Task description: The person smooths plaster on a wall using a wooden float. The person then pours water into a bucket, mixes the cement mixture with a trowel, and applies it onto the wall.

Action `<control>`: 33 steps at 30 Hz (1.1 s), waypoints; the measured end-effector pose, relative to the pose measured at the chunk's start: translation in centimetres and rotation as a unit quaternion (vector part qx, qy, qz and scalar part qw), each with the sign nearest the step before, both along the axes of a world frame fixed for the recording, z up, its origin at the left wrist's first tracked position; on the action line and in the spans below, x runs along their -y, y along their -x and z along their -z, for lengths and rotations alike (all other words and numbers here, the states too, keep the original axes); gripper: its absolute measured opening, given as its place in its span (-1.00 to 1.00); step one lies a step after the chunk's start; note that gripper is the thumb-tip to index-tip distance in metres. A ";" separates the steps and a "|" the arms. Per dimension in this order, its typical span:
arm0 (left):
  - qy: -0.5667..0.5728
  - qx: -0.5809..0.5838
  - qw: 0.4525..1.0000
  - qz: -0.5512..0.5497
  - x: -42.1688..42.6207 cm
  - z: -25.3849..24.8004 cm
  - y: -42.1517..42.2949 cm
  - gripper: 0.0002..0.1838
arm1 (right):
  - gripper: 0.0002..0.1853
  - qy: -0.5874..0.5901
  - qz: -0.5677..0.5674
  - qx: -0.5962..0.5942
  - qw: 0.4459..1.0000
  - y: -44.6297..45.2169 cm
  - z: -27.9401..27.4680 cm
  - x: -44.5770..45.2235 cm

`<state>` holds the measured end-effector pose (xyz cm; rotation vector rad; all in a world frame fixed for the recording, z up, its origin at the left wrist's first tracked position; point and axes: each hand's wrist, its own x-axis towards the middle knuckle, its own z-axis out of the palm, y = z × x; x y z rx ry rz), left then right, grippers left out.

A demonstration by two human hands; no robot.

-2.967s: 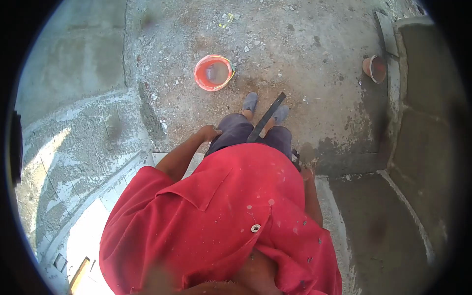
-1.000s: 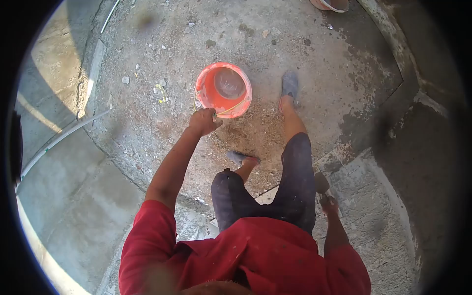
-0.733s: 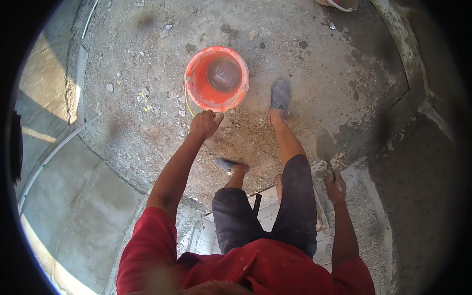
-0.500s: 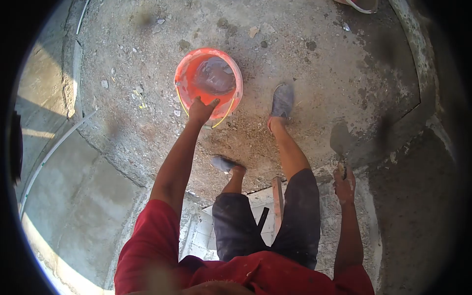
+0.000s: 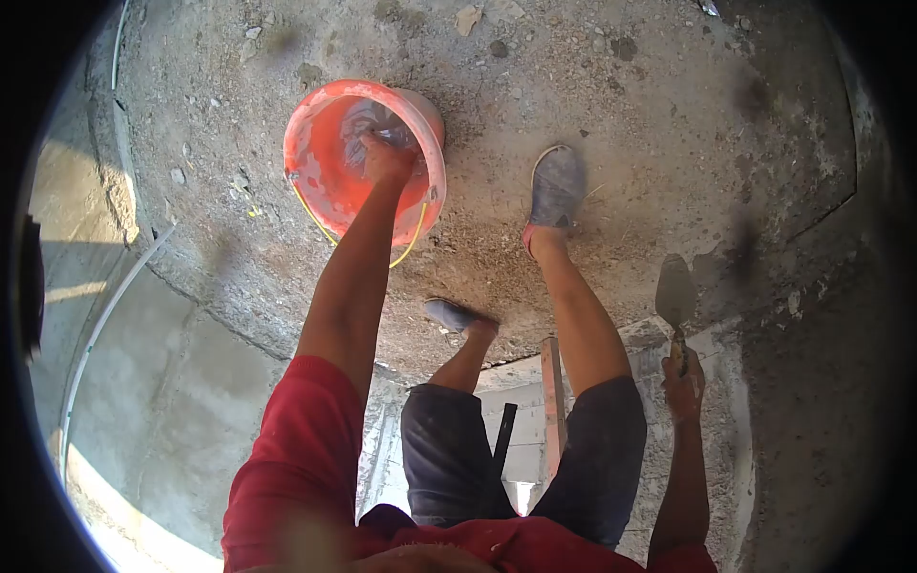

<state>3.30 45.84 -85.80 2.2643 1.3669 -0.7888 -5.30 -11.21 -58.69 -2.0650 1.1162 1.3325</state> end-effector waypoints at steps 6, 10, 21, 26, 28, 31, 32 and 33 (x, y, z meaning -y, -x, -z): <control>-0.009 0.086 0.996 -0.017 -0.4 -0.8 0.7 0.06 | -0.72 -0.026 0.010 -0.019 0.999 0.8 1.0 -0.8; 0.042 0.185 0.977 -0.101 -0.3 -3.2 2.7 -0.06 | -0.74 -0.050 0.015 0.015 0.999 -1.5 1.2 -3.3; 0.075 0.371 0.921 0.091 2.3 -20.8 -5.2 -0.11 | -0.57 -0.077 0.008 0.114 0.990 -3.4 0.9 -6.1; 0.196 0.408 0.879 0.152 9.1 -25.5 -17.5 -0.12 | -0.66 -0.090 0.051 0.160 0.982 -1.4 0.5 -6.6; 0.215 0.422 0.859 0.193 12.5 -25.7 -23.0 -0.11 | -0.64 -0.091 0.083 0.165 0.979 1.3 1.2 -5.9; 0.200 0.436 0.840 0.253 17.4 -23.5 -30.8 -0.10 | -0.64 -0.067 0.072 0.147 0.984 1.2 -0.2 -5.8; 0.202 0.438 0.837 0.259 19.0 -22.8 -33.3 -0.10 | -0.64 -0.060 0.060 0.134 0.987 1.1 -0.6 -5.6; 0.205 0.442 0.833 0.264 20.6 -22.2 -35.6 -0.10 | -0.64 -0.053 0.045 0.121 0.990 1.0 -0.8 -5.3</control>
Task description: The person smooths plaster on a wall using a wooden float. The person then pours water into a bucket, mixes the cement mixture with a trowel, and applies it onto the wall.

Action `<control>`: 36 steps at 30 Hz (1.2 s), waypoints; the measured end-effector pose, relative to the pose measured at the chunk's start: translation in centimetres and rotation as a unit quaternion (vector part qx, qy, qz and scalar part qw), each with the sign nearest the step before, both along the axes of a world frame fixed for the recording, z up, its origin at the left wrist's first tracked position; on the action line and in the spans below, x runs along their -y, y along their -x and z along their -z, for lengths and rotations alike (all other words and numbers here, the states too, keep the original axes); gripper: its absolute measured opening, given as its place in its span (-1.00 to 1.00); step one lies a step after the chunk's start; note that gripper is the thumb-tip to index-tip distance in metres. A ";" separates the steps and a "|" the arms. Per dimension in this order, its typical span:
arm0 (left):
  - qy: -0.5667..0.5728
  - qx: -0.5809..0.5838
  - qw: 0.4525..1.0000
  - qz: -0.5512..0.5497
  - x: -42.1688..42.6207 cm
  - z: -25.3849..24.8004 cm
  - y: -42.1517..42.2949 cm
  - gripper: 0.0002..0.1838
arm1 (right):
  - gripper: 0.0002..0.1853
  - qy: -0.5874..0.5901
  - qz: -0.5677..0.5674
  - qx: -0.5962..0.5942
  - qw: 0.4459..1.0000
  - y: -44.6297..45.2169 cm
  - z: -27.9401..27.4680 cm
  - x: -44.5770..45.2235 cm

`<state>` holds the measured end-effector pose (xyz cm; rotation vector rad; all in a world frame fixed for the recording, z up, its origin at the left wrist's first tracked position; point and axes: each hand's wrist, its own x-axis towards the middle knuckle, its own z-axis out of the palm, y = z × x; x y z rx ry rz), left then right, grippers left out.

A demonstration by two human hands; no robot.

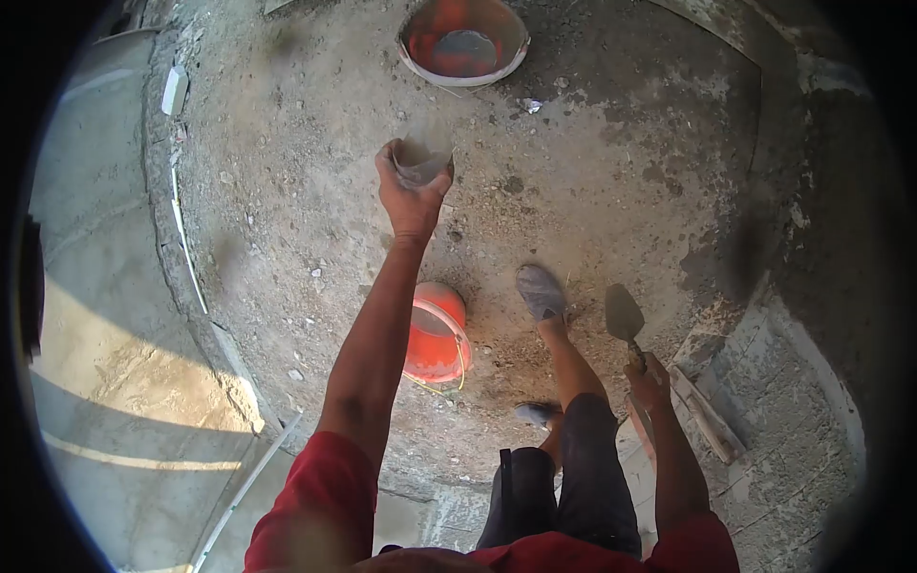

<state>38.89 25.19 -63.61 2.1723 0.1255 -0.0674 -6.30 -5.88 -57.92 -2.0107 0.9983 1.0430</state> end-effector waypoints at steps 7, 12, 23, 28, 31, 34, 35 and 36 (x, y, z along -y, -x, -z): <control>0.024 -0.143 0.989 -0.027 5.8 4.3 -8.7 -0.13 | -0.75 -0.014 0.149 0.027 0.988 3.1 2.1 1.4; 0.088 -0.205 0.975 -0.012 6.1 6.5 -10.5 -0.12 | -0.72 -0.056 0.233 -0.015 0.971 0.5 1.0 1.2; 0.096 -0.098 0.990 0.026 7.1 2.3 -10.8 -0.06 | -0.72 -0.064 0.196 0.001 0.979 -2.0 2.2 0.6; 0.063 -0.020 0.998 0.020 3.5 -2.2 -2.3 -0.02 | -0.67 -0.053 0.114 0.034 0.991 0.8 7.4 2.0; 0.023 -0.059 0.996 -0.055 -2.5 -3.1 7.1 -0.02 | -0.59 -0.066 0.111 0.005 0.992 -2.9 5.8 1.3; -0.037 -0.120 0.983 -0.136 -9.8 -3.1 17.7 -0.01 | -0.56 -0.095 0.119 -0.009 0.988 -6.1 4.7 0.0; -0.051 -0.138 0.975 -0.164 -12.2 -2.8 21.3 -0.02 | -0.56 -0.092 0.095 0.020 0.991 -6.1 5.6 -0.1; -0.075 -0.170 0.964 -0.189 -14.0 -3.1 24.2 -0.02 | -0.58 -0.080 0.081 0.026 0.993 -6.8 5.8 -0.3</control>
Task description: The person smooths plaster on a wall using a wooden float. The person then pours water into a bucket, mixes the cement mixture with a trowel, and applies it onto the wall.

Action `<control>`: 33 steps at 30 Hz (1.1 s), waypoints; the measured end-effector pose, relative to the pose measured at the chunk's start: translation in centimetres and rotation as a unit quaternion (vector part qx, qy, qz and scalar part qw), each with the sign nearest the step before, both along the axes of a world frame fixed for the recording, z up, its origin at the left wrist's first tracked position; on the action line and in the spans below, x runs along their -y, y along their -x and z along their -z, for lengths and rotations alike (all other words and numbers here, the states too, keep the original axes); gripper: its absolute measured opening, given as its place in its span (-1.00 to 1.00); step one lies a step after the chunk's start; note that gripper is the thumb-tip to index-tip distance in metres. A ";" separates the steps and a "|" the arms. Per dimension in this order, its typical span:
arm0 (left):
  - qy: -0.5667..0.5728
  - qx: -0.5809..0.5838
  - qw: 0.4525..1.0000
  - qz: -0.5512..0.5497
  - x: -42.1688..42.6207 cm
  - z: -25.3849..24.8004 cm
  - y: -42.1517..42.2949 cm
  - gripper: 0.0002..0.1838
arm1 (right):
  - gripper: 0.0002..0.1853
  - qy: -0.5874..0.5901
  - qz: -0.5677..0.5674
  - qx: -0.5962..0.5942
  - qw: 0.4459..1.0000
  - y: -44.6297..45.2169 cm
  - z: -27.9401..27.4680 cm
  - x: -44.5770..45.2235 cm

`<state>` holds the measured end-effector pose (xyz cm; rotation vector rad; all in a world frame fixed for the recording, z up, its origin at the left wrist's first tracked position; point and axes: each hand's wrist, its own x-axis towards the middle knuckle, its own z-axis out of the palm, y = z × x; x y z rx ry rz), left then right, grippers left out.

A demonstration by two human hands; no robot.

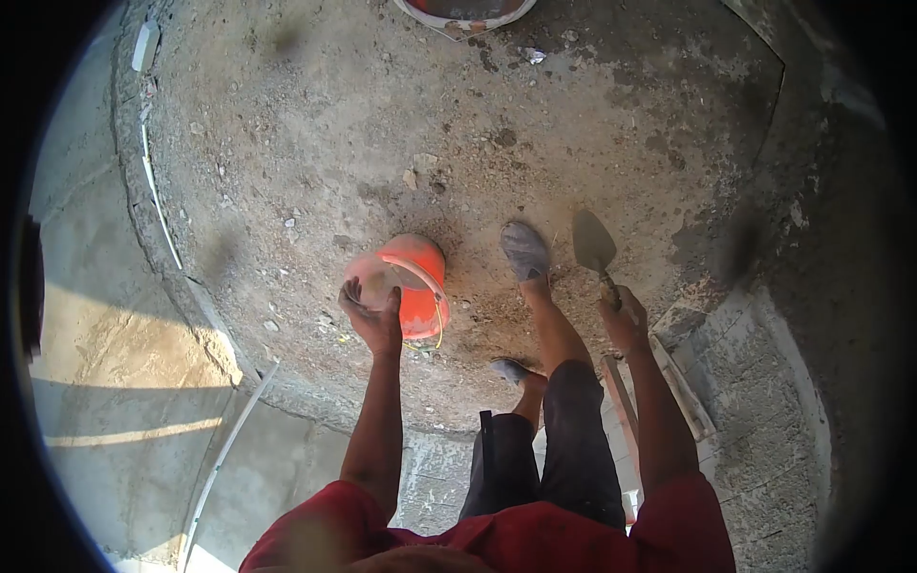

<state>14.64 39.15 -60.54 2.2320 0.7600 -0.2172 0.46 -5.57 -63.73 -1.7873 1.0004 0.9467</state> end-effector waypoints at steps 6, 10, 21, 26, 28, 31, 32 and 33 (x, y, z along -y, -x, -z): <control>-0.136 -0.184 0.973 0.000 -6.1 1.5 10.8 0.11 | -0.69 0.036 -0.013 0.143 0.989 -14.6 -2.5 -5.1; -0.144 -0.244 0.956 -0.079 -5.3 2.4 11.9 0.18 | -0.56 0.074 -0.214 0.340 0.913 -29.3 1.9 -7.5; 0.017 -0.669 0.721 0.178 2.3 -15.0 29.6 0.21 | -0.18 0.173 -0.301 0.476 0.808 -44.4 18.1 -15.5; 0.113 -0.768 0.596 0.208 2.1 -20.6 28.8 0.02 | -0.23 0.042 -0.172 0.640 0.748 -38.8 8.7 -10.6; 0.112 -0.745 0.645 0.129 0.2 -20.8 27.1 -0.11 | -0.25 0.021 -0.259 0.357 0.897 -39.2 1.1 -10.3; 0.073 -0.570 0.818 0.031 -2.5 -17.4 21.8 -0.28 | -0.41 0.084 -0.134 0.498 0.852 -35.2 -3.0 -11.5; 0.088 -0.465 0.879 0.065 -2.2 -15.7 17.2 -0.28 | -0.43 0.086 -0.119 0.467 0.872 -34.4 -7.2 -11.5; 0.148 -0.387 0.910 0.020 1.0 -16.2 10.2 -0.33 | -0.46 0.086 -0.104 0.434 0.891 -34.0 -11.1 -11.0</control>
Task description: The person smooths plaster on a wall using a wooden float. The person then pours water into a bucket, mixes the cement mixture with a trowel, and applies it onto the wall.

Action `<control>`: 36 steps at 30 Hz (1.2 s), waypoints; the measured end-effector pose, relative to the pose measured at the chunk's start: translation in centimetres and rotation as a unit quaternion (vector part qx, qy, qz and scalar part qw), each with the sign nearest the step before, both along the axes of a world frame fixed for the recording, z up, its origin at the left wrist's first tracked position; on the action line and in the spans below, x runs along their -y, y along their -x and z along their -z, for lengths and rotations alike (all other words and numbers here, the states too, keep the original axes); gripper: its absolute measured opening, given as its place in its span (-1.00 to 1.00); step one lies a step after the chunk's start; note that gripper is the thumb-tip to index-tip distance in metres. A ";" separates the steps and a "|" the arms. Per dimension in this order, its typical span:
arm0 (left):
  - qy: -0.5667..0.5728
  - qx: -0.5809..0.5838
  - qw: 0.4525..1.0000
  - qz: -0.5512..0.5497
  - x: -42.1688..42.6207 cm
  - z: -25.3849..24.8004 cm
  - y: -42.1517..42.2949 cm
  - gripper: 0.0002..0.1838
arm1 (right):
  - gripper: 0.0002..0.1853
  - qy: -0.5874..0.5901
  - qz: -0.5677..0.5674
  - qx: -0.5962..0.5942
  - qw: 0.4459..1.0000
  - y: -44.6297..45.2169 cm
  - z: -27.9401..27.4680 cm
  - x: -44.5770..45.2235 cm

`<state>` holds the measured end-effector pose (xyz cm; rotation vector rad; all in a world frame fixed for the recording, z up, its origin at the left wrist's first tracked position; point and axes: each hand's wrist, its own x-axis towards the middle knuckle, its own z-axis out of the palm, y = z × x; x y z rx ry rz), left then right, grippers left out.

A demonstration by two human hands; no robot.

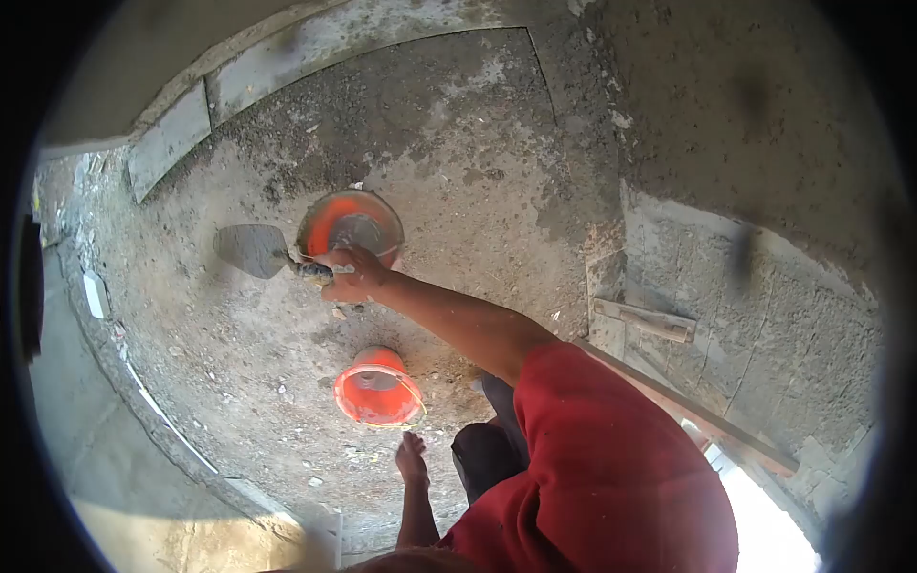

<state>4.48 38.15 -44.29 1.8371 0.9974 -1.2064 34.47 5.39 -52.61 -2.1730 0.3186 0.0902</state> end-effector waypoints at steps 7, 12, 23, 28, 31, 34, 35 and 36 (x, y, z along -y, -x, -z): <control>0.357 0.014 0.923 -0.142 19.6 -3.6 -22.3 -0.04 | -0.48 -0.142 0.045 -0.121 0.981 6.0 -12.1 2.5; 0.365 -0.011 0.924 -0.117 24.2 -5.5 -22.9 -0.14 | -0.42 -0.102 0.185 -0.086 0.974 12.3 -20.5 11.9; 0.274 0.017 0.960 0.047 25.6 -9.5 -32.4 -0.37 | -0.66 -0.074 0.233 -0.334 0.910 32.7 -29.3 3.5; 0.248 0.056 0.959 0.125 29.6 -11.5 -36.4 -0.39 | -0.64 -0.134 0.289 -0.390 0.864 29.3 -34.6 6.5; 0.250 0.069 0.951 0.168 33.3 -11.9 -37.9 -0.40 | -0.58 -0.316 0.363 -0.339 0.808 31.5 -38.7 7.5; 0.221 0.084 0.956 0.176 38.7 -11.8 -38.3 -0.42 | -0.59 -0.285 0.343 -0.200 0.872 34.2 -35.6 8.0; 0.211 0.085 0.957 0.181 40.0 -11.0 -38.7 -0.42 | -0.60 -0.293 0.341 -0.189 0.873 34.9 -34.2 8.7; 0.208 0.086 0.958 0.179 41.5 -9.4 -39.1 -0.42 | -0.63 -0.330 0.345 -0.229 0.848 34.1 -33.0 12.0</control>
